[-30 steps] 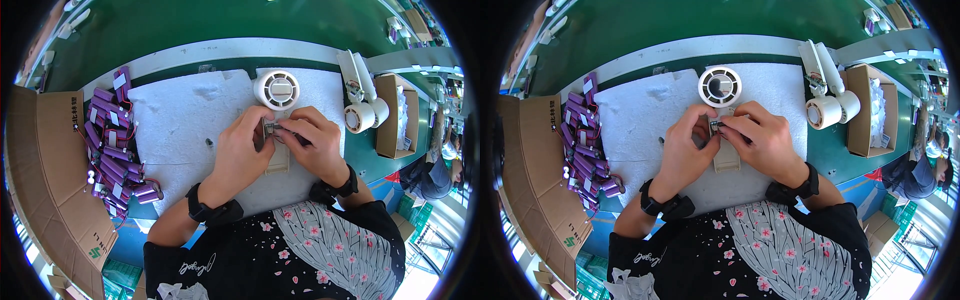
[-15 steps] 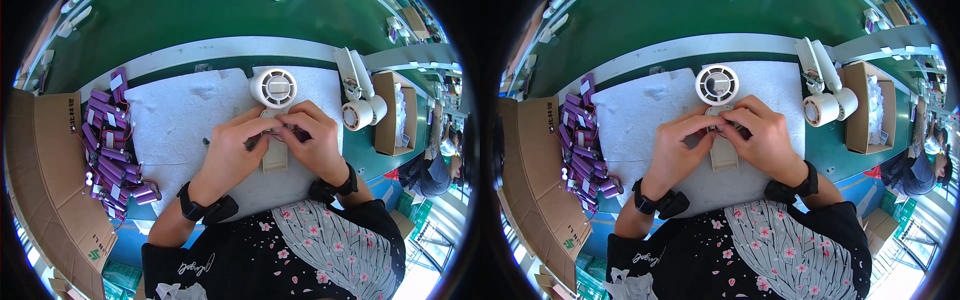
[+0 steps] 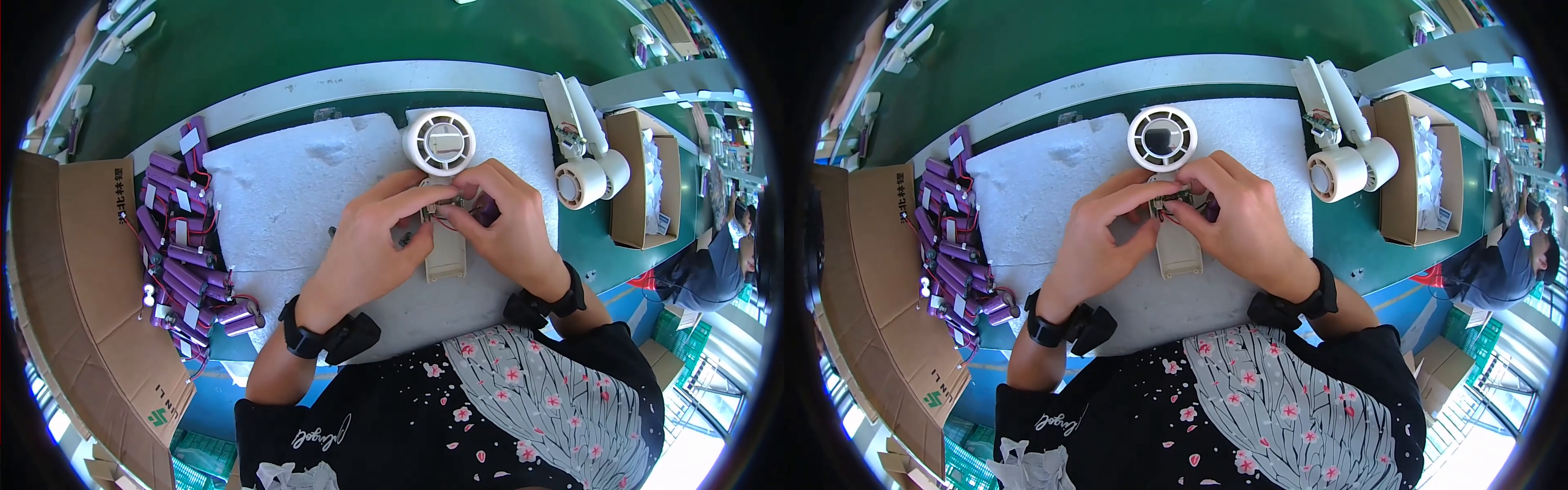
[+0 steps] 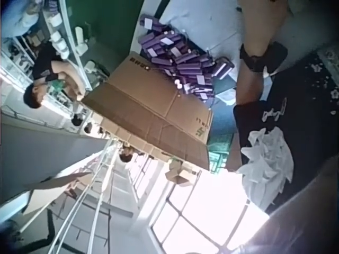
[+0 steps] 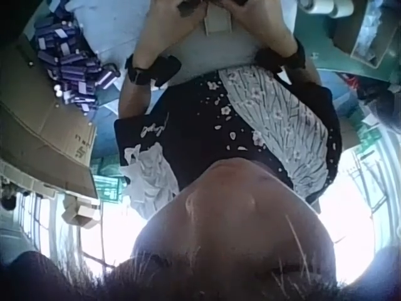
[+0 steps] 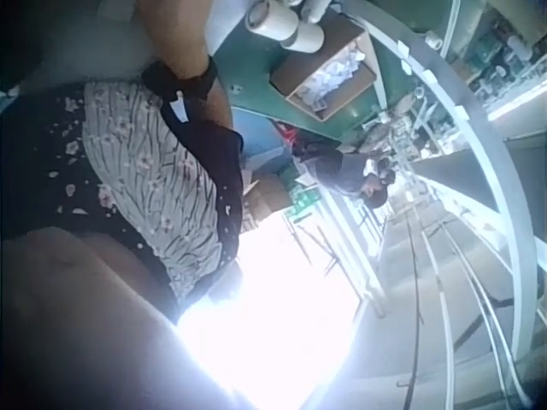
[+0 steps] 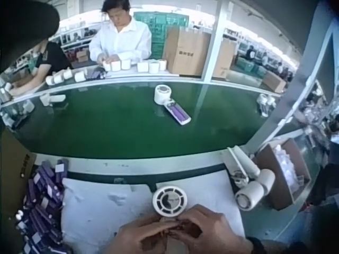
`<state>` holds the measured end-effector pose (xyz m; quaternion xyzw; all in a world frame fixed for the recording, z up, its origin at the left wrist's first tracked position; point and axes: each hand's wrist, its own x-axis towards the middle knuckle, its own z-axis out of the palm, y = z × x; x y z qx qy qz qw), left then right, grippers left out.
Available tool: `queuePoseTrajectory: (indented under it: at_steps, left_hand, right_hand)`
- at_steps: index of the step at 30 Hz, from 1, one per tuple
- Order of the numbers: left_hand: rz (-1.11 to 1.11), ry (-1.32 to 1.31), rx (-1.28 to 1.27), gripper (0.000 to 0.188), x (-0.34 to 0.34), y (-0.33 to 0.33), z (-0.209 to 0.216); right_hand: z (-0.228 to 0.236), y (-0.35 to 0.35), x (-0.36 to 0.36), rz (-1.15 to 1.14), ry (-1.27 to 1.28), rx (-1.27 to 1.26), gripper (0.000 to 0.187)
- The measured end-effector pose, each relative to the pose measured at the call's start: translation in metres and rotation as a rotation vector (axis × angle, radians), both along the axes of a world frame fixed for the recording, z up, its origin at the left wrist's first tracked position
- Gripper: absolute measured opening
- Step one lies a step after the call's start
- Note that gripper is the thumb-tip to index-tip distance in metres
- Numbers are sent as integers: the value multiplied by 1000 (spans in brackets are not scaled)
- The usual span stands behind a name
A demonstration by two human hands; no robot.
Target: The person connects a battery pack to a circuit board inside a fan housing, presses a button to test the light, and tucks the battery into the housing. They then set the assembly aside and repeat the process with a new unit.
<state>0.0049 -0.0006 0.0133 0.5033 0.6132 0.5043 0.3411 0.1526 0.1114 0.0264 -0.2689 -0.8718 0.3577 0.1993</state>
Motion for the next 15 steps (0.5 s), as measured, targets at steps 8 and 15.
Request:
queuePoseTrajectory:
  at_steps: [8,15]
  left_hand:
    - [29,19,-15,25,0,4,-4]
    - [26,49,-4,23,0,6,-5]
  right_hand:
    - [0,3,2,17,-29,-61,24]
    - [6,8,5,108,-108,-180,32]
